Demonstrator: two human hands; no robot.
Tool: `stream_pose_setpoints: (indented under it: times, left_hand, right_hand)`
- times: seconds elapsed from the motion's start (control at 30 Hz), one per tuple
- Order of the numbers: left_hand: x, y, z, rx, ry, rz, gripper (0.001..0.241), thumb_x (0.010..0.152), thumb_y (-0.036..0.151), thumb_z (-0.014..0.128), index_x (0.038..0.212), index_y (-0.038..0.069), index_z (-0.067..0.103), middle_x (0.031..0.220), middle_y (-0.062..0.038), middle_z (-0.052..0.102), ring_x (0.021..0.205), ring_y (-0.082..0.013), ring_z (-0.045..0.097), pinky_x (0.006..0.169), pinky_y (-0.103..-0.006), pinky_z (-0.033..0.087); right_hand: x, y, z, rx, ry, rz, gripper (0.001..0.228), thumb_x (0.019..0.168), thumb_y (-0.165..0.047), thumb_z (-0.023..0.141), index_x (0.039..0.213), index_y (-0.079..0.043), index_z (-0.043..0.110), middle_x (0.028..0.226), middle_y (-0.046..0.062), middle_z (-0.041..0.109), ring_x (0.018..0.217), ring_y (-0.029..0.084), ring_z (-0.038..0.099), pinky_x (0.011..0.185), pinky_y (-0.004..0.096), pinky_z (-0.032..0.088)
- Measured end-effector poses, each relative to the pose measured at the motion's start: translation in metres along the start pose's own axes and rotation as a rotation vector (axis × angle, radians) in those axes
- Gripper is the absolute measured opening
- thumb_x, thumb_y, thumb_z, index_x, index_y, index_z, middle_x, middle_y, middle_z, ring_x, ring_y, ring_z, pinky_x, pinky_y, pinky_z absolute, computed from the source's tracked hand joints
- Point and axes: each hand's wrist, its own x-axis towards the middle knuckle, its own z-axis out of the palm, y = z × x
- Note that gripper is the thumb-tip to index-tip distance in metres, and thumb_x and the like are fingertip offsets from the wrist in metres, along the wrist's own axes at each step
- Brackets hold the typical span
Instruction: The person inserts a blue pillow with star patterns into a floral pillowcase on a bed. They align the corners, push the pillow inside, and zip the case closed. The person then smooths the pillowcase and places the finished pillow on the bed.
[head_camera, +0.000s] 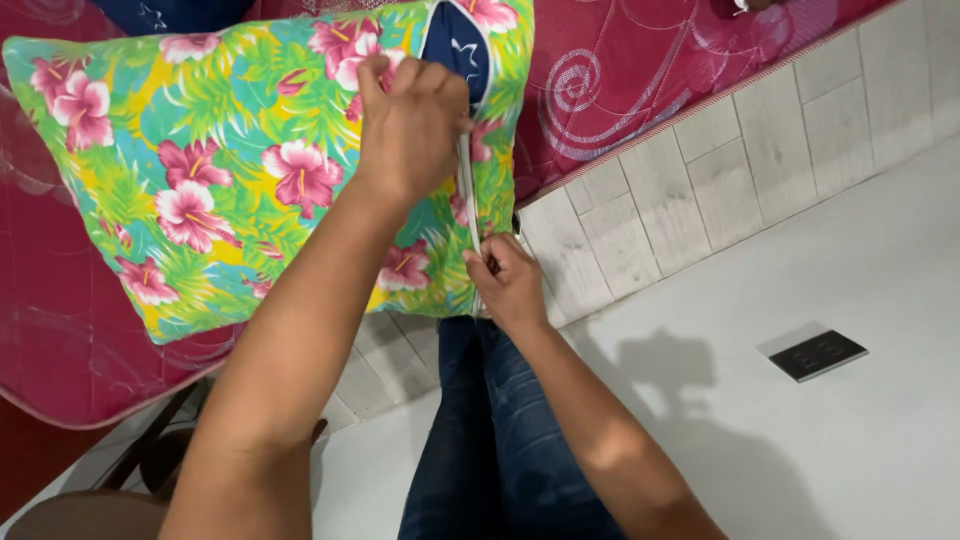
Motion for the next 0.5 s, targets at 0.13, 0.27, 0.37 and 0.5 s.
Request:
stream_pose_setpoints:
  times: [0.13,0.27,0.37,0.5]
  left_hand:
    - [0.007,-0.015,0.016,-0.002,0.024,-0.023,0.013,0.091,0.021,0.075,0.095,0.011,0.066,0.098,-0.006,0.064,0.107,-0.0276,0.059,0.106,-0.058,0.031]
    - [0.007,-0.024,0.028,-0.169,0.087,0.049,0.012,0.093,0.015,0.071,0.101,0.011,0.062,0.1,-0.008,0.065,0.111,-0.029,0.06,0.109,-0.0573,0.031]
    - [0.015,-0.035,0.044,-0.144,0.044,0.048,0.009,0.097,0.015,0.07,0.1,0.011,0.062,0.086,-0.007,0.066,0.101,-0.0272,0.063,0.11,-0.0625,0.029]
    - [0.05,-0.077,0.077,-0.125,0.171,-0.043,0.026,0.082,0.007,0.064,0.108,0.009,0.069,0.08,-0.009,0.069,0.09,-0.0338,0.065,0.091,-0.0621,0.032]
  right_hand:
    - [0.003,0.004,-0.004,0.024,-0.022,-0.045,0.024,0.091,-0.007,0.076,0.081,-0.001,0.055,0.076,0.006,0.052,0.063,0.011,0.047,0.056,0.028,0.041]
    - [0.001,0.015,-0.005,0.046,-0.051,-0.029,0.025,0.092,-0.006,0.075,0.08,-0.001,0.054,0.076,0.003,0.05,0.064,0.01,0.046,0.056,0.027,0.04]
    - [-0.003,0.015,-0.007,0.054,-0.062,0.001,0.026,0.093,-0.006,0.074,0.079,-0.001,0.053,0.077,0.002,0.049,0.064,0.009,0.045,0.056,0.027,0.039]
    - [-0.009,0.019,-0.004,-0.009,-0.062,-0.097,0.023,0.093,-0.005,0.074,0.08,-0.002,0.054,0.078,0.001,0.049,0.065,0.007,0.047,0.058,0.026,0.041]
